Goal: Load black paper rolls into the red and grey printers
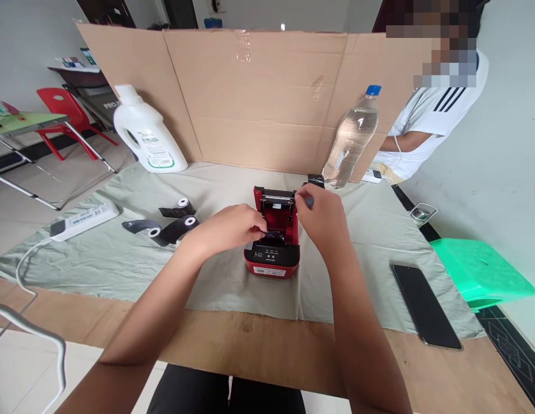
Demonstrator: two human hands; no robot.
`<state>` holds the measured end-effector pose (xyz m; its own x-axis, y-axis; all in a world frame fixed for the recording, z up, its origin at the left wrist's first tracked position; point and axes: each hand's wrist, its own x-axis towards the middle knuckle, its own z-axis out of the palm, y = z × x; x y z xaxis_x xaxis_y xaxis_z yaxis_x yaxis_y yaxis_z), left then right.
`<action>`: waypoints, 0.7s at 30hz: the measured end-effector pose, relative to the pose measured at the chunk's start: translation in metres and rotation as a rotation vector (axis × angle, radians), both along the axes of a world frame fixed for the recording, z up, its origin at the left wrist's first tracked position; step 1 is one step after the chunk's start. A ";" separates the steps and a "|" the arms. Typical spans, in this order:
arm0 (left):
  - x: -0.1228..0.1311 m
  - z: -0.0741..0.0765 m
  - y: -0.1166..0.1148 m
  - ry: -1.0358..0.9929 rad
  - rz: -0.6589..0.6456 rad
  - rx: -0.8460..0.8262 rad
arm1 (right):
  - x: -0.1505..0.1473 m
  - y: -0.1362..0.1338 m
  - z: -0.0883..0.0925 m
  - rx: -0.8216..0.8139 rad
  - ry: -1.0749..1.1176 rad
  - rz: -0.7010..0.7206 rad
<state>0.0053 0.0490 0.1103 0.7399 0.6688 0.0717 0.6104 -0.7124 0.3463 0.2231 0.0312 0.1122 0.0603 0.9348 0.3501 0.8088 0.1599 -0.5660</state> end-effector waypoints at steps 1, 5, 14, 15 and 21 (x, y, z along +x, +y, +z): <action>0.001 0.000 0.000 0.009 0.000 0.000 | 0.002 0.003 -0.002 0.041 0.017 -0.013; 0.004 0.000 -0.003 0.059 0.017 0.013 | 0.005 0.014 -0.014 0.034 0.052 0.105; 0.011 0.009 -0.018 0.181 0.094 0.130 | 0.010 -0.006 -0.001 -0.292 -0.109 0.312; 0.012 0.009 -0.018 0.188 0.098 0.137 | 0.009 -0.007 0.000 -0.344 -0.122 0.320; 0.014 0.007 -0.013 0.153 0.096 0.096 | 0.006 -0.008 0.001 -0.659 -0.026 0.391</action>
<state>0.0192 0.0357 0.1176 0.6800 0.7326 0.0301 0.7177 -0.6734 0.1773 0.2288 0.0232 0.1135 -0.3183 0.9025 -0.2900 0.7772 0.0733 -0.6249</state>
